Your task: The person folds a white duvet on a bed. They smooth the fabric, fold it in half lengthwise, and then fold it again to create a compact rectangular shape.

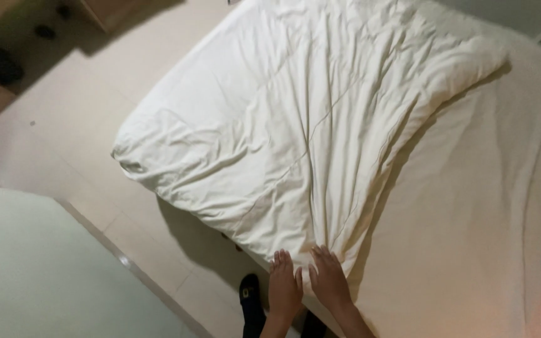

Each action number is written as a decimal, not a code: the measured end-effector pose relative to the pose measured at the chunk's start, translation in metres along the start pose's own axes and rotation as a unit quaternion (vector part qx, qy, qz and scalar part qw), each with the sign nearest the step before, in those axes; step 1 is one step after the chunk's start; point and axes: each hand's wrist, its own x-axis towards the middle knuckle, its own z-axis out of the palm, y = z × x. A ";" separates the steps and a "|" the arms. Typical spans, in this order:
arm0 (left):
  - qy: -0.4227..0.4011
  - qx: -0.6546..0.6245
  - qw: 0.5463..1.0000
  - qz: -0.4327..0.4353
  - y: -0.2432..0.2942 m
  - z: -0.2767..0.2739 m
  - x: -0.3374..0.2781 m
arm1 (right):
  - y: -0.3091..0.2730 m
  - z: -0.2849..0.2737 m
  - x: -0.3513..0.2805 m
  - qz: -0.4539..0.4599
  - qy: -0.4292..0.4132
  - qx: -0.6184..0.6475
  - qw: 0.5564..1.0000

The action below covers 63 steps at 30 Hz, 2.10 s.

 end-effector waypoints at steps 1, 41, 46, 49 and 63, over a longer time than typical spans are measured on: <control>0.009 0.002 1.000 0.008 -0.002 -0.002 0.002 | -0.007 -0.007 0.003 -0.005 0.011 -0.001 1.000; 0.052 -0.002 0.983 0.174 0.018 -0.255 0.146 | -0.181 -0.161 0.089 0.069 0.194 0.014 0.979; 0.022 0.001 0.986 0.167 0.021 -0.255 0.150 | -0.175 -0.162 0.096 0.077 0.189 0.016 0.979; 0.028 0.006 0.986 0.166 0.022 -0.256 0.156 | -0.172 -0.165 0.104 0.086 0.176 0.028 0.980; 0.051 -0.014 0.979 0.195 0.020 -0.266 0.175 | -0.185 -0.167 0.114 0.066 0.239 0.031 0.968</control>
